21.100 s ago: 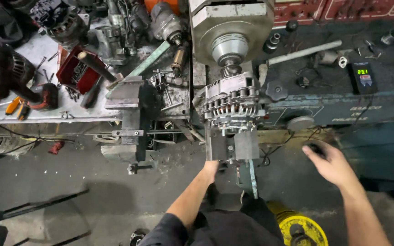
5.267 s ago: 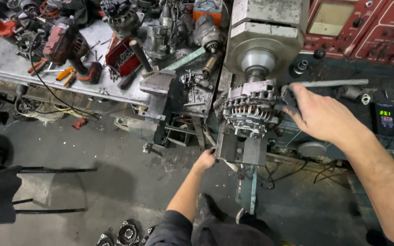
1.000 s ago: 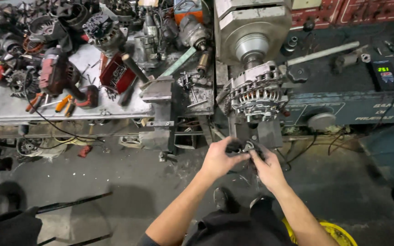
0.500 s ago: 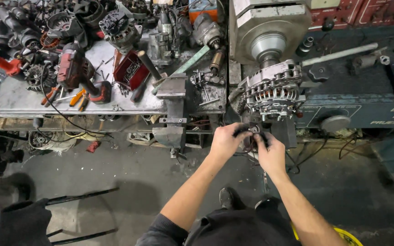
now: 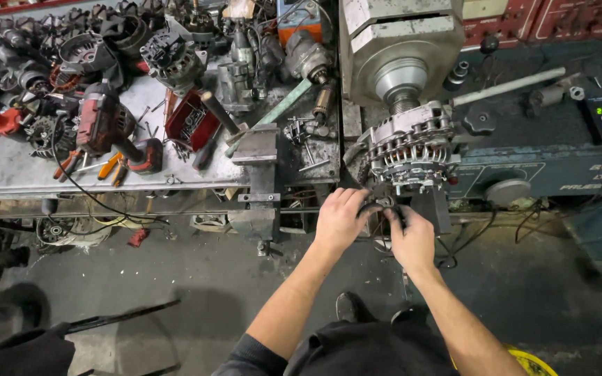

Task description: Testing an automotive alternator on a diagnostic test bench.

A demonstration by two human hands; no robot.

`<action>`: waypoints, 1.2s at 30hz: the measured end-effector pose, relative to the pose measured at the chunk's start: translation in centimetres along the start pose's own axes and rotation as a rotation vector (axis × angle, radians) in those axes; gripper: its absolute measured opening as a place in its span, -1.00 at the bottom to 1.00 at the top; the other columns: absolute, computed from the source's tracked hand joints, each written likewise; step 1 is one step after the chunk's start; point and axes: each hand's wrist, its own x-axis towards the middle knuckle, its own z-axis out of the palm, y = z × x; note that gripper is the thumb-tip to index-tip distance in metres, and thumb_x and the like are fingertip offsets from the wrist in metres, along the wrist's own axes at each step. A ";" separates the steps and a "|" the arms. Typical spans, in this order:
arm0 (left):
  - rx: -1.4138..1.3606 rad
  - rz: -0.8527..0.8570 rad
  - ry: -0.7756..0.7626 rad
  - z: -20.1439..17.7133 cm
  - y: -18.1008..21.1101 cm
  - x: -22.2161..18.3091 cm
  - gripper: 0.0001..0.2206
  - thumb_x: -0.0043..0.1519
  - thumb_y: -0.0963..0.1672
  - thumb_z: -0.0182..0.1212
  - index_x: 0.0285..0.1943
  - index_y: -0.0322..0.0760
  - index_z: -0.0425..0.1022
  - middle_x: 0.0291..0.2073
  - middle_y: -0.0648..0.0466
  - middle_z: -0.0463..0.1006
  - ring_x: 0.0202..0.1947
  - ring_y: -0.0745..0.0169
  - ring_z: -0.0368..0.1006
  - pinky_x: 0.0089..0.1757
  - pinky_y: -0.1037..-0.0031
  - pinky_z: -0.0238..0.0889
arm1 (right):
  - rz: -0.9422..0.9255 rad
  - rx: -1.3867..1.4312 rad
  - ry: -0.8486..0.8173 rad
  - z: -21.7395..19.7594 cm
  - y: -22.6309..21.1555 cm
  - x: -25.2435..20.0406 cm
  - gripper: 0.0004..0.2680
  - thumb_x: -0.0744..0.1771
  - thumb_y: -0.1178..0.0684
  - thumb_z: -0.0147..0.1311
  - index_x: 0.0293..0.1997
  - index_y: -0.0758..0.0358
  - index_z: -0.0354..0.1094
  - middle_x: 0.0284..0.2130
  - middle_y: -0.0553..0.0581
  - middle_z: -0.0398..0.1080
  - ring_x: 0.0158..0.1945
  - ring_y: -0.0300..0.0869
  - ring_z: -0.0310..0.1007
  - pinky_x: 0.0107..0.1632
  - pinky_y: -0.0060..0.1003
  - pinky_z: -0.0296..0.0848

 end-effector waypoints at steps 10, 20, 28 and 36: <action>-0.109 -0.031 -0.071 -1.7 0.5 -1.6 -0.76 0.17 -0.06 0.39 -0.12 -0.29 0.65 -0.26 -0.11 0.56 -0.18 -0.12 0.43 -0.15 0.20 0.33 | -0.060 -0.153 -0.099 -0.7 -1.6 1.6 -0.61 0.38 -0.25 0.06 -0.13 0.45 0.42 -0.44 0.40 0.47 -0.33 0.21 0.52 -0.25 0.03 0.45; -0.875 -1.043 -0.162 1.6 -4.3 -6.1 -0.72 0.25 -0.08 0.32 -0.04 -0.45 0.65 -0.31 0.14 0.62 -0.36 0.42 0.38 -0.28 0.50 0.26 | 0.238 -0.253 -0.320 -1.4 -1.9 3.2 -0.60 0.25 -0.27 0.22 -0.22 0.40 0.47 -0.61 0.29 0.48 -0.53 0.01 0.49 -0.36 -0.06 0.43; -0.781 -0.848 -0.029 -1.3 -1.1 -3.1 -0.69 0.20 -0.08 0.36 0.02 -0.41 0.60 -0.32 0.19 0.64 -0.33 0.48 0.45 -0.23 0.56 0.37 | 0.125 -0.149 -0.331 -1.6 -1.2 2.9 -0.65 0.25 -0.10 0.21 -0.02 0.39 0.44 -0.48 0.30 0.50 -0.53 -0.01 0.47 -0.38 -0.10 0.42; -0.272 -0.509 -0.161 -2.5 0.9 -0.4 -0.69 0.18 -0.04 0.39 0.02 -0.27 0.64 -0.30 -0.15 0.63 -0.29 -0.05 0.58 -0.18 0.29 0.42 | 0.120 -0.217 -0.336 -1.4 -0.7 2.7 -0.67 0.25 -0.04 0.20 0.00 0.41 0.42 -0.43 0.41 0.51 -0.39 0.13 0.53 -0.27 -0.04 0.45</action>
